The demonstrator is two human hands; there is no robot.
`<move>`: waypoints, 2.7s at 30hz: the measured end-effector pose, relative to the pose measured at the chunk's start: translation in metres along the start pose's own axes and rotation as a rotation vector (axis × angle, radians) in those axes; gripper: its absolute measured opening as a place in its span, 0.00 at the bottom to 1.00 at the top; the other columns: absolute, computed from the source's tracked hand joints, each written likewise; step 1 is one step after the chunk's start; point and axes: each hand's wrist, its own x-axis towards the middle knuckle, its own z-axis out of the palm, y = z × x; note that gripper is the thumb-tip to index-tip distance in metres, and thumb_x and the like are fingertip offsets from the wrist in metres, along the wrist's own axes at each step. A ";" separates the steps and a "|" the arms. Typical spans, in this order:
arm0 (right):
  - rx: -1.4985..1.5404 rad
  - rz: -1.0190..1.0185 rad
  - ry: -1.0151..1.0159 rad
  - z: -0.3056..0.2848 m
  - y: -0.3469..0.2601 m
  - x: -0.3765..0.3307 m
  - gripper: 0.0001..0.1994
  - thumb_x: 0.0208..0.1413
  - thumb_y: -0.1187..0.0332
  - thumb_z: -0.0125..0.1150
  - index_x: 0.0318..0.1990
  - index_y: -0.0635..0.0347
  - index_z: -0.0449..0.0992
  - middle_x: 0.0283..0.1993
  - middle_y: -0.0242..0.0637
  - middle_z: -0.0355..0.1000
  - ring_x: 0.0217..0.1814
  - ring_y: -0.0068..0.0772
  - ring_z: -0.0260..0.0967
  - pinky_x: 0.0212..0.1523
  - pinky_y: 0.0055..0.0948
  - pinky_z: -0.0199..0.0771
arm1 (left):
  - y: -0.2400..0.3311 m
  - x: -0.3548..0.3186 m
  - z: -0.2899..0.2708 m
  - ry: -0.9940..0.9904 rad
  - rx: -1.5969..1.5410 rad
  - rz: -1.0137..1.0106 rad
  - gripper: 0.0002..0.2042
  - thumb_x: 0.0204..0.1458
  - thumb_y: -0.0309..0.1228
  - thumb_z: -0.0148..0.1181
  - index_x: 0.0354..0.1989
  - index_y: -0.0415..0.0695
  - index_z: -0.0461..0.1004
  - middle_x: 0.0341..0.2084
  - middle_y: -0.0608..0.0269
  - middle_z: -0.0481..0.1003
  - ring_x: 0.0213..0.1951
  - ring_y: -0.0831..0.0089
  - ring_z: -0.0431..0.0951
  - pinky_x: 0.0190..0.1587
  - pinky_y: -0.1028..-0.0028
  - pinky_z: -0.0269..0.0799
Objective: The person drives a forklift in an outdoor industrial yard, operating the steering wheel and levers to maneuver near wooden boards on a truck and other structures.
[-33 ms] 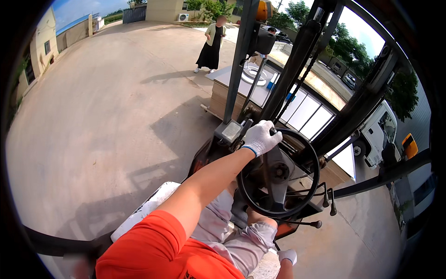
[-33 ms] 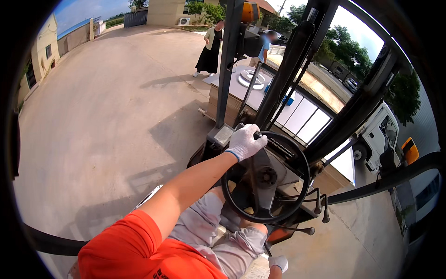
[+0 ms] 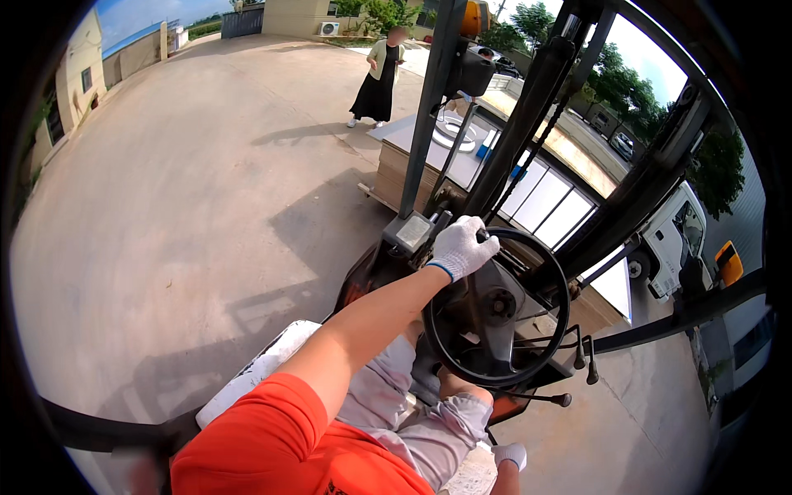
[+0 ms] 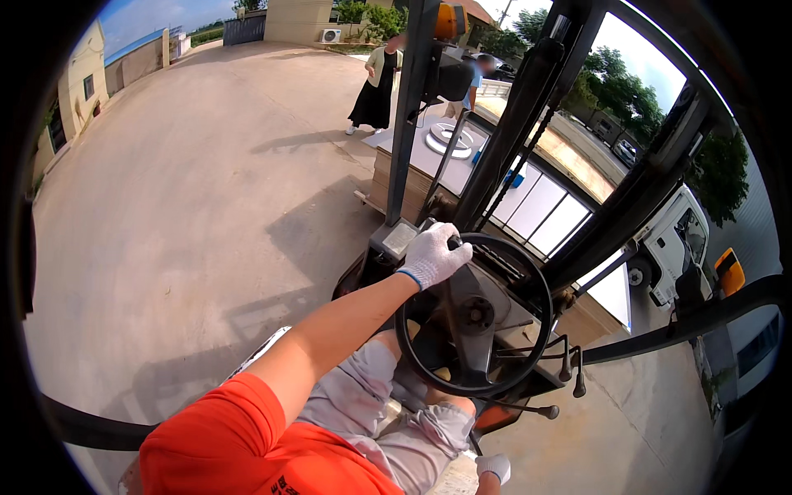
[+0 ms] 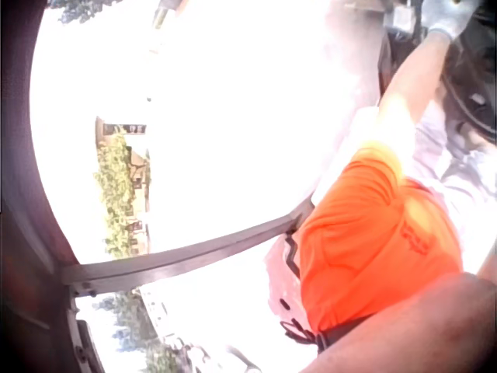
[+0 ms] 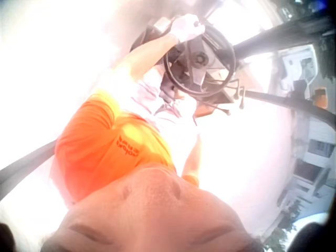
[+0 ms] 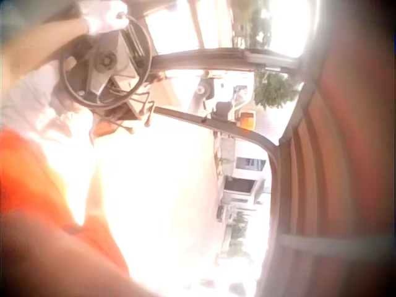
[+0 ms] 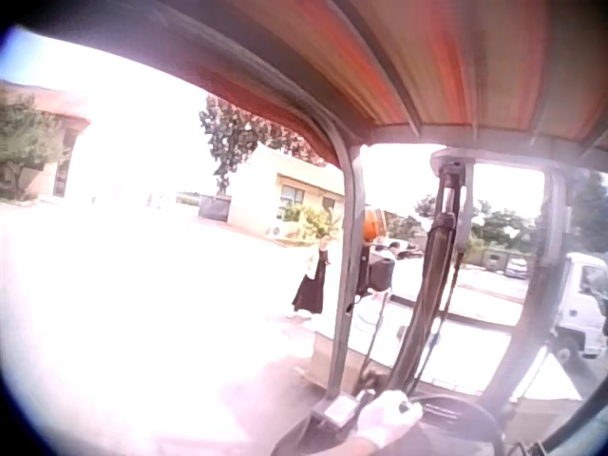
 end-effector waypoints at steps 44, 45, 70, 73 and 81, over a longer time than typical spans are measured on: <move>-0.038 -0.063 -0.037 -0.012 0.002 -0.005 0.29 0.46 0.45 0.78 0.48 0.60 0.90 0.51 0.55 0.85 0.56 0.57 0.84 0.56 0.47 0.84 | -0.027 -0.163 -0.010 0.287 -0.198 0.133 0.14 0.46 0.40 0.78 0.38 0.48 0.85 0.70 0.27 0.67 0.70 0.35 0.69 0.73 0.48 0.63; -0.025 -0.061 -0.044 -0.015 -0.001 -0.008 0.29 0.46 0.45 0.78 0.48 0.60 0.90 0.51 0.55 0.85 0.56 0.57 0.84 0.57 0.47 0.84 | -0.028 -0.163 -0.011 0.282 -0.204 0.131 0.14 0.46 0.39 0.78 0.39 0.47 0.85 0.70 0.26 0.67 0.70 0.35 0.70 0.73 0.48 0.64; 0.246 -0.144 0.304 -0.021 -0.001 0.002 0.14 0.50 0.61 0.66 0.37 0.61 0.87 0.41 0.60 0.83 0.47 0.65 0.83 0.52 0.54 0.82 | -0.119 -0.283 0.044 -0.188 0.081 0.033 0.21 0.56 0.40 0.70 0.53 0.42 0.77 0.50 0.48 0.80 0.54 0.43 0.78 0.59 0.49 0.72; 0.187 -0.152 0.328 -0.025 -0.011 0.012 0.14 0.54 0.59 0.65 0.37 0.60 0.86 0.40 0.57 0.84 0.47 0.62 0.84 0.51 0.53 0.84 | -0.112 -0.282 0.043 -0.128 0.084 0.054 0.18 0.54 0.39 0.71 0.49 0.44 0.77 0.45 0.51 0.80 0.53 0.45 0.79 0.57 0.49 0.73; 0.204 -0.095 0.322 -0.063 -0.044 0.050 0.14 0.55 0.59 0.65 0.39 0.58 0.86 0.43 0.56 0.85 0.49 0.60 0.84 0.52 0.53 0.84 | -0.107 -0.284 0.038 -0.153 0.073 0.116 0.17 0.54 0.38 0.70 0.49 0.43 0.80 0.46 0.49 0.81 0.52 0.44 0.80 0.57 0.49 0.74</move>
